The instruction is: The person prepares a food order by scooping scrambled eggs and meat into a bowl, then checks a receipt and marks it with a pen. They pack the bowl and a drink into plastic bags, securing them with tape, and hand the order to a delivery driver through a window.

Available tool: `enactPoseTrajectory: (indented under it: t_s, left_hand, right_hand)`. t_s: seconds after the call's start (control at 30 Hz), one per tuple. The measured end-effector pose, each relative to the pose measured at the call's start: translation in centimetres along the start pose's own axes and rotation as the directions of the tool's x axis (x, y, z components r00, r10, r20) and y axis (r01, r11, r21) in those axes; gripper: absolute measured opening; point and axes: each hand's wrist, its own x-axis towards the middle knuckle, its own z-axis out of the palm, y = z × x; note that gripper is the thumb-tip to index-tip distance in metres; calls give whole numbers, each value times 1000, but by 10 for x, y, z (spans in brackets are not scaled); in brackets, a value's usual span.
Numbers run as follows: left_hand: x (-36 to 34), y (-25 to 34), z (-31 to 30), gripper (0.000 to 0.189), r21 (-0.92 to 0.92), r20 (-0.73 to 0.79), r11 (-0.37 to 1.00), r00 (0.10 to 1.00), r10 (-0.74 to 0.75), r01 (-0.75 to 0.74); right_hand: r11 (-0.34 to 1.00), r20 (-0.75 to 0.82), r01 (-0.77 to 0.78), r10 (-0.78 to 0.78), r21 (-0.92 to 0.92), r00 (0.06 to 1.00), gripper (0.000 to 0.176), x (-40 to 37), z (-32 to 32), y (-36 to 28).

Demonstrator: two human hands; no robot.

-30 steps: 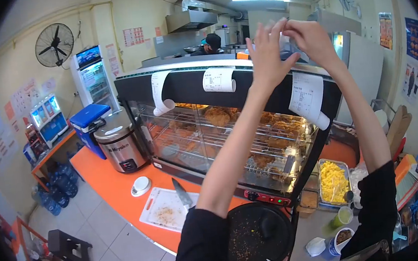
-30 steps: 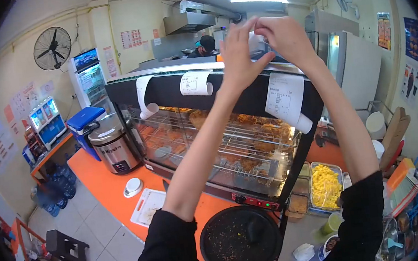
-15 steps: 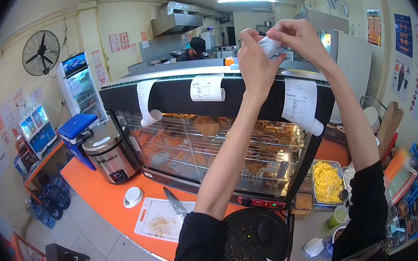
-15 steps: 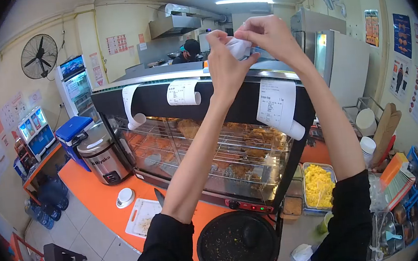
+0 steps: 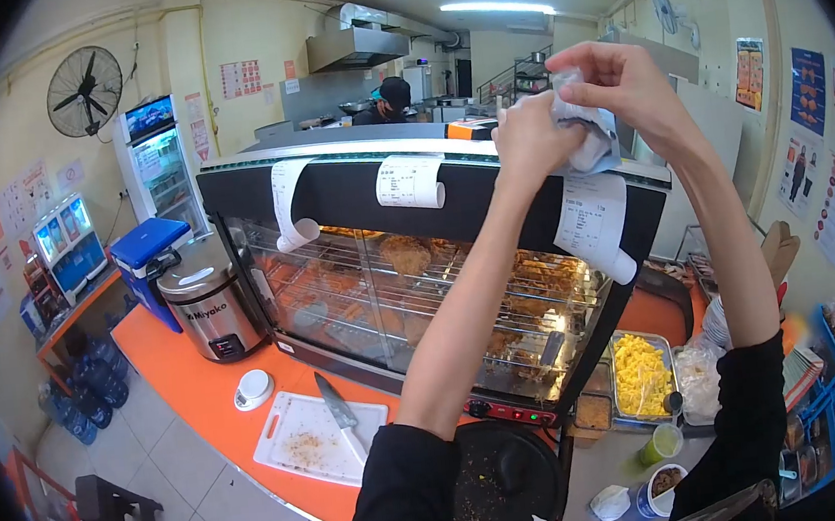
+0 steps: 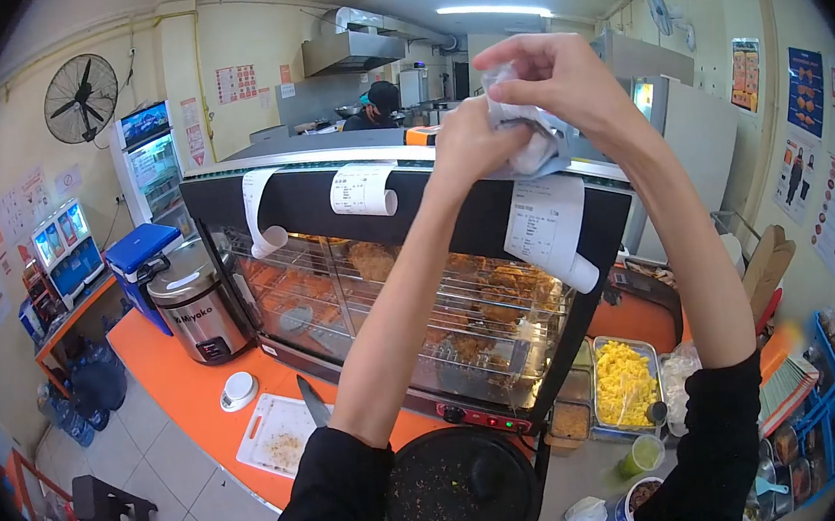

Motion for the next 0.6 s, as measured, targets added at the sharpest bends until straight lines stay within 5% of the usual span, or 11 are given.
enactPoseTrajectory:
  t_s: [0.1,0.2,0.23,0.33,0.37,0.4,0.47,0.57,0.6]
  left_hand:
    - [-2,12,14,41,183,-237,983,969,70,-27]
    - [6,1,15,37,118,-138,992,989,51,-34]
    - [7,2,12,36,97,-127,993,989,75,-63]
    - [9,6,11,34,66,-95,995,993,75,-69]
    - [9,7,10,33,56,-67,997,996,51,-47]
    - [10,10,7,32,53,-38,998,999,30,-28]
    - [11,18,5,33,101,-26,995,1000,-8,10]
    - [14,17,9,34,187,-9,982,1000,-29,30]
    - [16,13,11,35,205,-27,978,999,-29,34]
  right_hand:
    - [994,-5,-43,43,-104,999,36,-2,-18,2]
    - [931,219,-212,283,-299,934,51,1,-36,4]
    - [960,200,-237,264,-149,943,60,4,-36,14]
    - [785,218,-155,346,-600,913,42,11,-36,11]
    - [823,160,-58,178,-565,971,42,11,-35,23]
    - [839,111,-84,169,-538,979,41,13,-39,26]
    - [867,27,-128,160,-482,987,39,17,-47,27]
    - [928,24,-353,358,-121,933,38,13,-34,16]
    - [959,2,-280,280,-32,960,38,15,-40,7]
